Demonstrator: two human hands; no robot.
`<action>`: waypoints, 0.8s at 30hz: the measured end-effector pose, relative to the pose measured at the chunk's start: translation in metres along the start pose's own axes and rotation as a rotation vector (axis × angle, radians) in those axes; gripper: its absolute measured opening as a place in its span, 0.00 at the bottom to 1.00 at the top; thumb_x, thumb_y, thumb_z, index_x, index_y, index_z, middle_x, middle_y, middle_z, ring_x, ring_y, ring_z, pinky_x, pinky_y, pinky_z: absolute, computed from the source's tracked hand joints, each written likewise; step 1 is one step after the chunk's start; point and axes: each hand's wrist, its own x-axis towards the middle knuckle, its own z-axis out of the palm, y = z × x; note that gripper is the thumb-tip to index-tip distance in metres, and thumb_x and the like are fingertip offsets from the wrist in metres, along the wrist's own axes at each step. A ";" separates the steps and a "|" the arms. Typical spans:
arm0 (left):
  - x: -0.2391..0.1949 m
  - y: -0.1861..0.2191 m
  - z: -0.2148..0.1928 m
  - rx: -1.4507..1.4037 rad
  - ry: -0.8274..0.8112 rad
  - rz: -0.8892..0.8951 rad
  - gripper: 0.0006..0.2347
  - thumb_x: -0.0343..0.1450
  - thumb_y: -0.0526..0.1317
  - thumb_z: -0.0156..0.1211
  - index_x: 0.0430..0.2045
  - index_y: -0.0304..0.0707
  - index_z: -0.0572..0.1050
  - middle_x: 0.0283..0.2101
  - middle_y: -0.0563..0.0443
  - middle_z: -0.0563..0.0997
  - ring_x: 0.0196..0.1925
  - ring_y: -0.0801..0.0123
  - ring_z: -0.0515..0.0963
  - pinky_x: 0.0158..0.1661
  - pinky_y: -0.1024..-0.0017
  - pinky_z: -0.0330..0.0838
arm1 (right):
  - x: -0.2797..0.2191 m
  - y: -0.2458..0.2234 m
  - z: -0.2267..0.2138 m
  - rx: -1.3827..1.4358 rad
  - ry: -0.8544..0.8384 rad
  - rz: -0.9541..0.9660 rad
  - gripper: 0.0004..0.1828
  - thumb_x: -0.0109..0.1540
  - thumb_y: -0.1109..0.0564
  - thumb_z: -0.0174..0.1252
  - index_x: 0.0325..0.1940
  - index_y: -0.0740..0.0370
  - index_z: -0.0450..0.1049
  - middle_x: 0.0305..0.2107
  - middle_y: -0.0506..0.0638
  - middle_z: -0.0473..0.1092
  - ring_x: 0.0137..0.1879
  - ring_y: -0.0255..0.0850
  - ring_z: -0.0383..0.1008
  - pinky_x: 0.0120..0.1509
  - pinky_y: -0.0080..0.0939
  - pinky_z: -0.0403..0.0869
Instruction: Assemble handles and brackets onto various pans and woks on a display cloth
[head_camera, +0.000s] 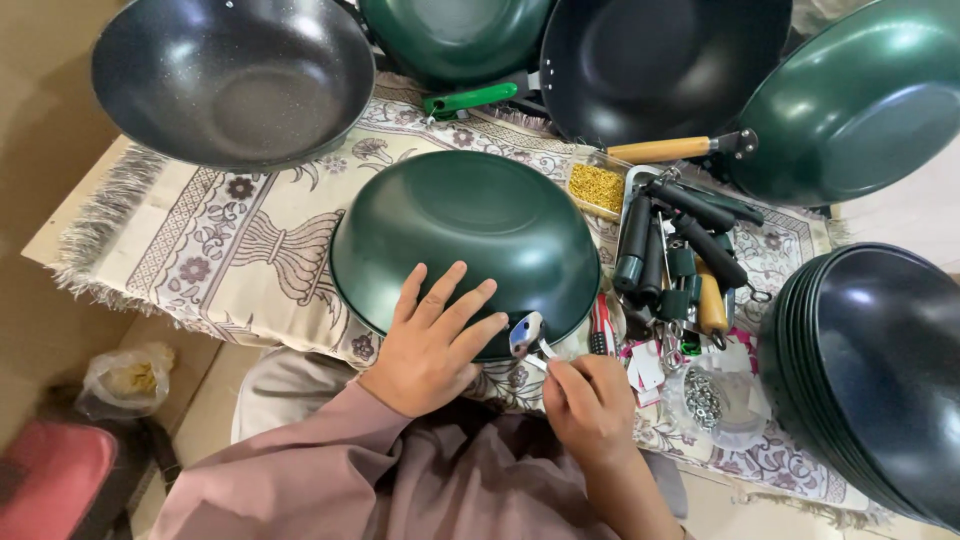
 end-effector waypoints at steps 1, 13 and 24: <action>0.001 0.001 0.000 -0.001 0.001 0.003 0.25 0.57 0.37 0.69 0.51 0.49 0.76 0.64 0.47 0.74 0.70 0.39 0.68 0.67 0.36 0.51 | 0.010 -0.006 -0.002 -0.018 -0.014 -0.073 0.03 0.62 0.65 0.61 0.38 0.63 0.76 0.32 0.54 0.67 0.33 0.49 0.66 0.39 0.46 0.70; 0.008 -0.001 -0.006 -0.020 0.183 0.130 0.09 0.77 0.35 0.49 0.41 0.42 0.79 0.53 0.46 0.81 0.61 0.41 0.75 0.61 0.32 0.60 | 0.005 -0.009 0.016 0.153 -0.036 -0.176 0.14 0.64 0.57 0.64 0.51 0.61 0.70 0.37 0.55 0.65 0.34 0.49 0.65 0.40 0.48 0.69; 0.006 0.006 -0.017 -0.057 0.140 0.122 0.11 0.78 0.37 0.48 0.47 0.41 0.80 0.54 0.45 0.81 0.63 0.41 0.74 0.62 0.32 0.60 | 0.019 -0.007 0.024 0.113 0.050 -0.294 0.07 0.68 0.55 0.55 0.40 0.57 0.77 0.47 0.57 0.75 0.57 0.53 0.74 0.63 0.60 0.75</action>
